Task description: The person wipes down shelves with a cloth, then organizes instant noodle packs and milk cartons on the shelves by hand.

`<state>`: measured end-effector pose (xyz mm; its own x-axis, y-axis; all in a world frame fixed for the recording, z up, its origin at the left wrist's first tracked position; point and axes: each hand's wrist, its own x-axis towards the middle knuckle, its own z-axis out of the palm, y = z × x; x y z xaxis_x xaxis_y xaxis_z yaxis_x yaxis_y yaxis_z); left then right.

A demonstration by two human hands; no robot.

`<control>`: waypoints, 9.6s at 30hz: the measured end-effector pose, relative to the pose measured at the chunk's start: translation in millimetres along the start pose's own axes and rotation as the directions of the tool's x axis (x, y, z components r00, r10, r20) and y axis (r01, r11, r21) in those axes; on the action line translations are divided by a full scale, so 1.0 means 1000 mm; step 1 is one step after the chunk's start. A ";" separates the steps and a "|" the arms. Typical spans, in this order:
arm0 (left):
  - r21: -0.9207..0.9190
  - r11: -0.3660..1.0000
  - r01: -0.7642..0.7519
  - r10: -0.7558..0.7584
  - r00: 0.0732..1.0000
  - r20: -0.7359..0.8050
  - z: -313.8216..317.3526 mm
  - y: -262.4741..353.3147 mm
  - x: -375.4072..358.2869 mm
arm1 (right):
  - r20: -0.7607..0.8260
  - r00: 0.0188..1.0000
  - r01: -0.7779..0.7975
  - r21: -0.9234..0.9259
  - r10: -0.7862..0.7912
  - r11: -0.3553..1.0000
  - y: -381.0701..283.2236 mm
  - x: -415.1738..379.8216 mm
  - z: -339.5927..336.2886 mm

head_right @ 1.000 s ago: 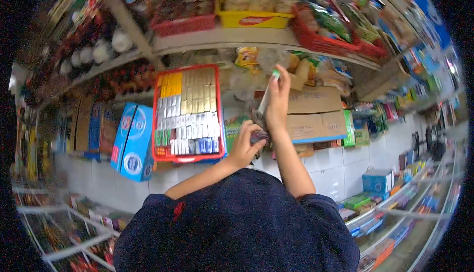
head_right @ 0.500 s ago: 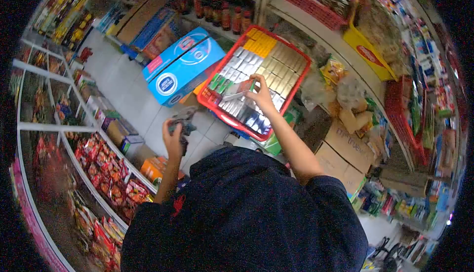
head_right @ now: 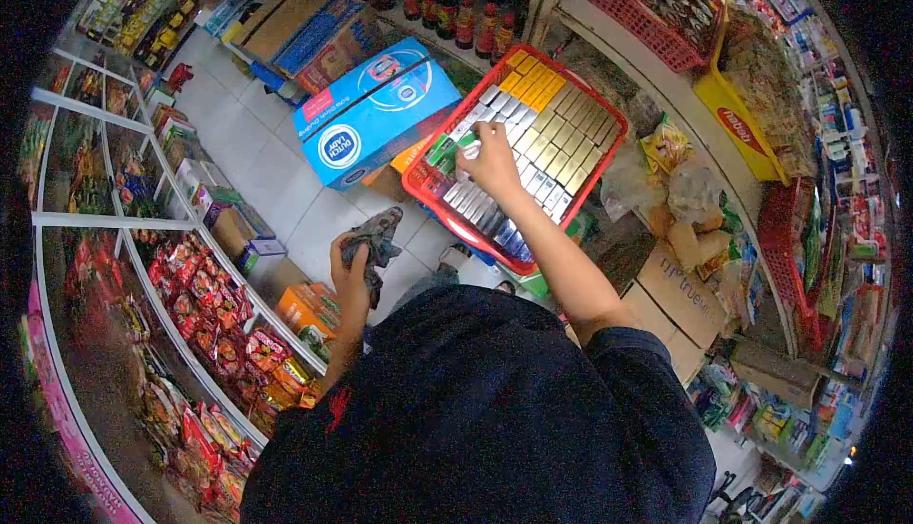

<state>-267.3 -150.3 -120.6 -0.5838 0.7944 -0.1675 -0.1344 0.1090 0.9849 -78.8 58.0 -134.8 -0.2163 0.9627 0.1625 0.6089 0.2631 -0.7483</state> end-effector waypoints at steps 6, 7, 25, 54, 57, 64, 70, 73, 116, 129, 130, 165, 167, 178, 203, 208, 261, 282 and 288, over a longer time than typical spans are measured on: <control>0.347 0.936 0.066 -0.213 0.888 0.407 0.030 -0.007 0.038 | 0.409 0.905 0.125 0.010 -0.118 0.992 -0.002 0.006 -0.031; 0.340 0.940 0.003 -0.187 0.841 0.508 0.043 -0.014 0.046 | 0.398 0.910 0.114 0.019 -0.112 0.993 0.004 0.007 -0.032; 0.468 0.879 -0.091 -0.326 0.601 0.729 0.120 -0.090 0.046 | 0.180 0.979 0.071 0.152 -0.098 0.986 0.009 -0.009 -0.051; 0.463 0.886 -0.031 -0.324 0.673 0.665 0.121 -0.095 0.041 | 0.341 0.915 0.274 -0.138 -0.215 0.952 0.034 -0.020 0.008; 0.461 0.858 -0.227 -0.167 0.725 0.668 0.117 -0.120 0.040 | 0.296 0.933 0.323 -0.433 -0.206 0.842 0.040 -0.040 0.024; 0.406 0.912 -0.062 -0.260 0.679 0.687 0.113 -0.114 0.040 | 0.309 0.941 0.294 -0.552 -0.136 0.780 0.037 -0.049 0.025; 0.273 0.959 0.074 -0.240 0.723 0.648 0.091 -0.060 0.070 | 0.268 0.943 0.139 0.229 -0.199 0.964 0.015 -0.068 -0.008; 0.008 0.984 0.178 -0.152 0.816 0.557 0.110 -0.027 0.069 | 0.257 0.899 0.259 0.342 -0.356 0.903 -0.002 -0.089 -0.020; 0.137 0.042 -0.990 -0.101 0.132 0.986 0.208 -0.088 -0.035 | -0.322 0.709 -0.323 0.642 0.627 0.695 0.215 -0.232 0.063; 0.147 0.046 -0.988 -0.092 0.143 0.985 0.211 -0.089 -0.035 | -0.128 0.737 -0.231 0.875 0.663 0.425 0.261 -0.218 0.073; 0.151 0.047 -0.987 -0.095 0.146 0.985 0.212 -0.089 -0.035 | -0.054 0.740 -0.344 0.826 0.671 0.446 0.260 -0.232 0.078; 0.155 0.025 -0.988 -0.077 0.152 0.985 0.210 -0.087 -0.039 | 0.361 0.799 -0.548 0.766 0.481 0.336 0.246 -0.263 0.064; 0.158 0.022 -0.987 -0.085 0.156 0.984 0.206 -0.090 -0.036 | 0.481 0.843 -0.518 0.601 0.241 0.609 0.242 -0.280 0.058; 0.093 0.051 -0.994 0.069 0.096 0.993 0.197 -0.093 -0.041 | 0.112 0.779 -0.468 0.758 0.617 0.454 0.201 -0.320 -0.059; -0.073 0.984 -0.163 0.115 0.267 0.957 0.193 -0.063 -0.115 | -0.057 0.827 -0.209 0.893 0.560 0.400 0.015 -0.294 -0.127; -0.034 0.985 -0.172 0.127 0.568 0.813 0.173 -0.041 -0.087 | 0.148 0.944 -0.301 0.754 0.295 0.584 0.007 -0.259 -0.129; 0.542 0.538 0.646 0.569 0.197 -0.799 -0.423 0.050 0.043 | 0.430 -0.225 0.291 0.886 -0.874 0.361 -0.436 -0.128 0.429; 0.194 0.370 0.909 0.389 0.038 -0.920 -0.416 0.029 0.013 | 0.061 -0.132 0.528 0.849 -0.989 -0.018 -0.582 -0.088 0.588; 0.162 0.328 0.931 0.364 0.033 -0.931 -0.420 0.027 0.016 | 0.061 -0.327 0.475 0.873 -0.943 -0.109 -0.570 -0.129 0.562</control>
<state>-616.7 -385.6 -115.4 -0.8137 -0.4900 0.3126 -0.4581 0.8717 0.1740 -827.4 -252.1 -90.8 -0.5499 -0.5664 0.6138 -0.8352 0.3742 -0.4030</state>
